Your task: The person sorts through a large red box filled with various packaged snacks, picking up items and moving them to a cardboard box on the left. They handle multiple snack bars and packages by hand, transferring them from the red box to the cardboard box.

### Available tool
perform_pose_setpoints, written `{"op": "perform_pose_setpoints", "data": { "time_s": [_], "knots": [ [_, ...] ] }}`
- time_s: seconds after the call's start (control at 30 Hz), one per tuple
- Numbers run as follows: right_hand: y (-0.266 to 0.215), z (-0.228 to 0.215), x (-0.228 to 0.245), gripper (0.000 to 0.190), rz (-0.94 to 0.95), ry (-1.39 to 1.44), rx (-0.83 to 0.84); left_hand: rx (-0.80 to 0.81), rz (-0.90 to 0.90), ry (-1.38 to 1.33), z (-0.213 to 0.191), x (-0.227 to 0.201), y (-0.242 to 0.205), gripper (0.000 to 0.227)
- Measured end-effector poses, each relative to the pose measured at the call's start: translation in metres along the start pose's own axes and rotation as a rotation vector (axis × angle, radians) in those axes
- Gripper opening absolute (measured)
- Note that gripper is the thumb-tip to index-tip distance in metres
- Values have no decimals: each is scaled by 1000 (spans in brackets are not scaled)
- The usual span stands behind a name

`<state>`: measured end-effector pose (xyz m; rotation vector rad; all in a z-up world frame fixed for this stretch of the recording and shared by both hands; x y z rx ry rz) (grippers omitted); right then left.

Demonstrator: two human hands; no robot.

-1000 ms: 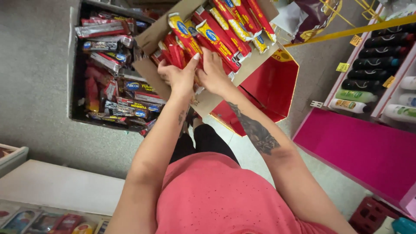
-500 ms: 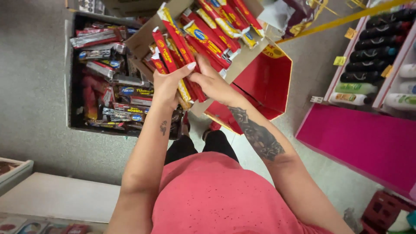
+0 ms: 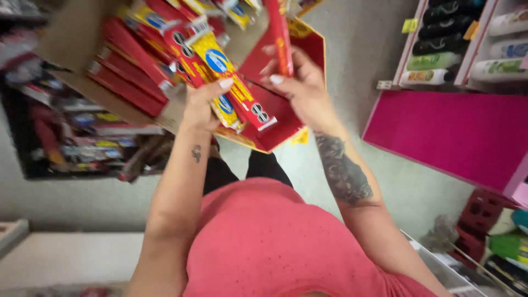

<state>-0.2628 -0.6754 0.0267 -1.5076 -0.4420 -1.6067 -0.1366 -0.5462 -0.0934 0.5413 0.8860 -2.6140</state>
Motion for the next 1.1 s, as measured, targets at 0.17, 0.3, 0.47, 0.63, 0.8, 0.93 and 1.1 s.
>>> {"op": "perform_pose_setpoints", "data": {
  "time_s": [0.17,0.3,0.47,0.63,0.8,0.93,1.1],
  "knots": [
    [-13,-134,-3,34,-63,-300,-126,-86,77,1,-13,30,-6,53],
    [-13,-229,-66,33,79,-592,-193,-145,142,197,26,36,-35,61],
    [19,-265,-214,41,178,-764,-77,-199,-41,46,-8,145,-37,58],
    [89,-233,-262,35,37,-1245,-188,-239,-240,-84,-20,195,0,64],
    [157,-213,-283,63,-8,-1658,-452,-282,-557,-14,-79,229,51,67],
    [165,-208,-321,65,117,-1486,-433,-250,-597,36,-99,207,67,65],
    [178,-174,-354,84,-53,-1652,83,-272,-520,77,-124,192,78,60]
  ]
}}
Point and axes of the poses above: each hand's wrist, its own y-axis towards the middle knuckle, its own z-axis out of the palm, x = y × z, the point moved 6 cm from there along y, towards the middle knuckle, and after that the axes turned 4 degrees about -y, right-handed, at the moved point
